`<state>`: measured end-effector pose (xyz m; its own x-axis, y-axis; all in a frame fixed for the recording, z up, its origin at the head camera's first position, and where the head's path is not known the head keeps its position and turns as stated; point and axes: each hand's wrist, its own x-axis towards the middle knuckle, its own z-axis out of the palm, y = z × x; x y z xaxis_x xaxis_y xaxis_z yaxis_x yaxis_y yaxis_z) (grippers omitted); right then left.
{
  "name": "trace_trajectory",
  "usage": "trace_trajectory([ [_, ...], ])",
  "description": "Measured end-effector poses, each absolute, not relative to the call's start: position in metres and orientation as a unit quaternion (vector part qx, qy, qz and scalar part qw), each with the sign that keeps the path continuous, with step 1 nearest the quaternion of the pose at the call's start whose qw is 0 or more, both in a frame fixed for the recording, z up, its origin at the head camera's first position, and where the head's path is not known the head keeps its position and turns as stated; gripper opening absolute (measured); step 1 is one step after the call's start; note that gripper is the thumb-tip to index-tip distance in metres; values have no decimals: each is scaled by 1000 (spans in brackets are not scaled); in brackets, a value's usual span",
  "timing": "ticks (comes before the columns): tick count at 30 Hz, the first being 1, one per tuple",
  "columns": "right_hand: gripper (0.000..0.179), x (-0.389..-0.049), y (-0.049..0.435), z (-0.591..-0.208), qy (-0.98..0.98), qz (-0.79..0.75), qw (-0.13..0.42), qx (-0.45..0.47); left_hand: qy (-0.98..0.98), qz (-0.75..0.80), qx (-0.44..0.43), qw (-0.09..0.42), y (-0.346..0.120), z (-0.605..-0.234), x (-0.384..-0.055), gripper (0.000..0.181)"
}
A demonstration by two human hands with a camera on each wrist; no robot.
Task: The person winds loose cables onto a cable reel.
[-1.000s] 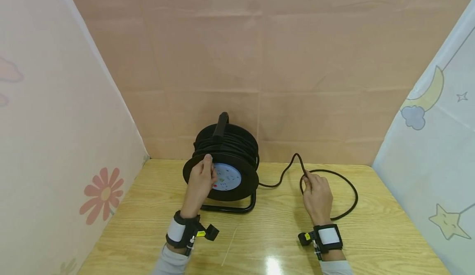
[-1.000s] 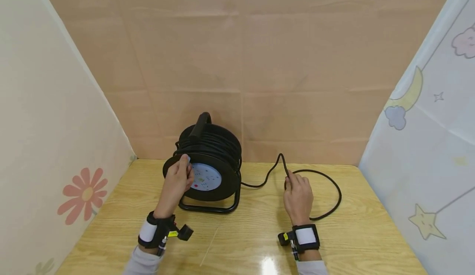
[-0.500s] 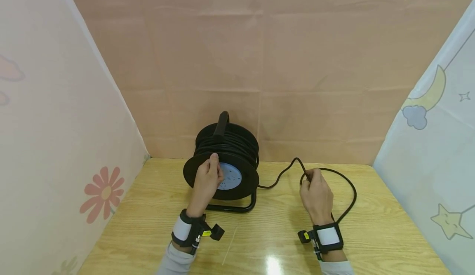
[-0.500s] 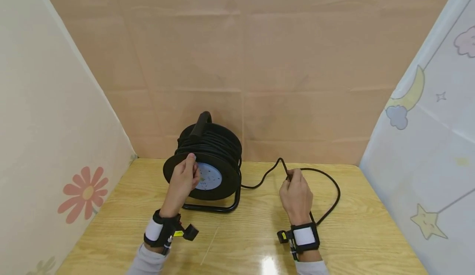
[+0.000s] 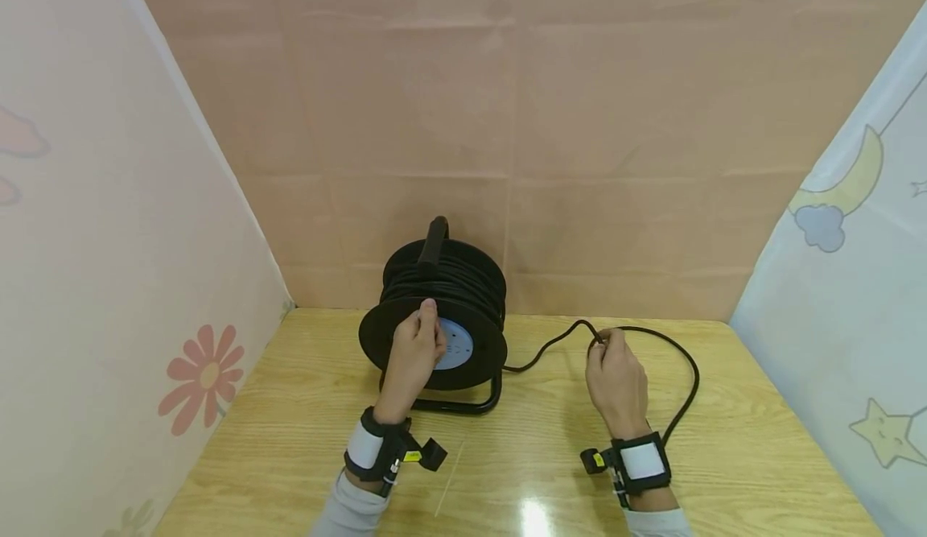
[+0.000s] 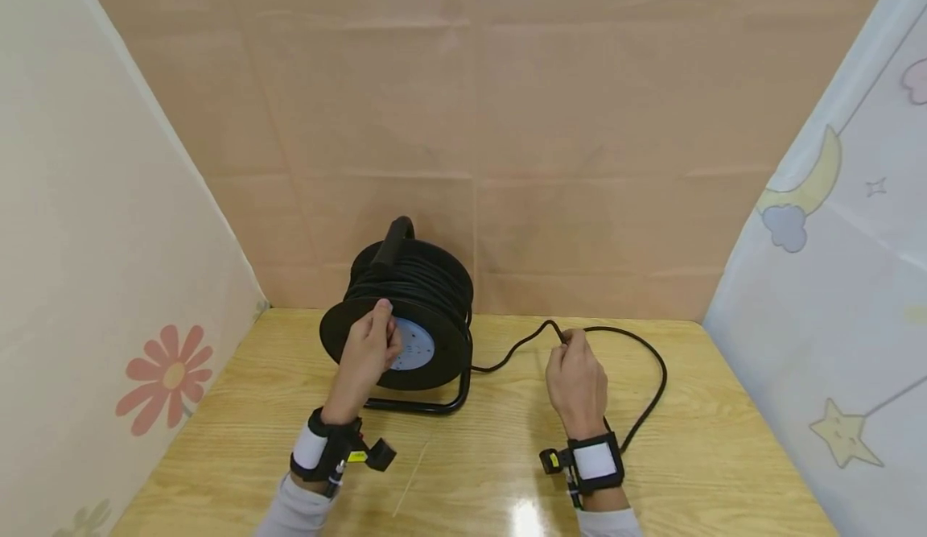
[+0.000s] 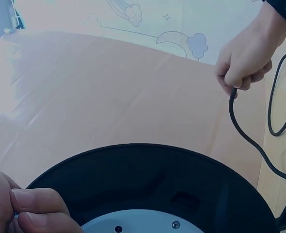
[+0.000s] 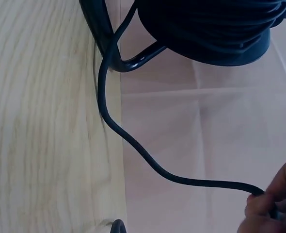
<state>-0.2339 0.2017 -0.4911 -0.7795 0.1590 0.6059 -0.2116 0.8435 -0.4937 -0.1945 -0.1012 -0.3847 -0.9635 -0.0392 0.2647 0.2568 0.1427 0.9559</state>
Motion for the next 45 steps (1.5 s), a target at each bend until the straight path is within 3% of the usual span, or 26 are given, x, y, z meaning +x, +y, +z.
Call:
trace_trajectory([
  [5,30,-235,200,-488,-905,247,345,39,-747,-649,-81,121,-99,-398,-203,60],
  [11,21,-231,201,-484,-896,232,376,56,-744,-651,-83,121,-94,-402,-204,63],
  [25,25,-226,201,-479,-896,267,352,40,-731,-666,-98,108,-78,-373,-183,57],
  [35,24,-225,200,-477,-893,272,356,38,-730,-668,-94,110,-69,-405,-203,63],
  [45,29,-224,194,-478,-903,275,329,24,-725,-673,-97,110,-58,-414,-203,61],
])
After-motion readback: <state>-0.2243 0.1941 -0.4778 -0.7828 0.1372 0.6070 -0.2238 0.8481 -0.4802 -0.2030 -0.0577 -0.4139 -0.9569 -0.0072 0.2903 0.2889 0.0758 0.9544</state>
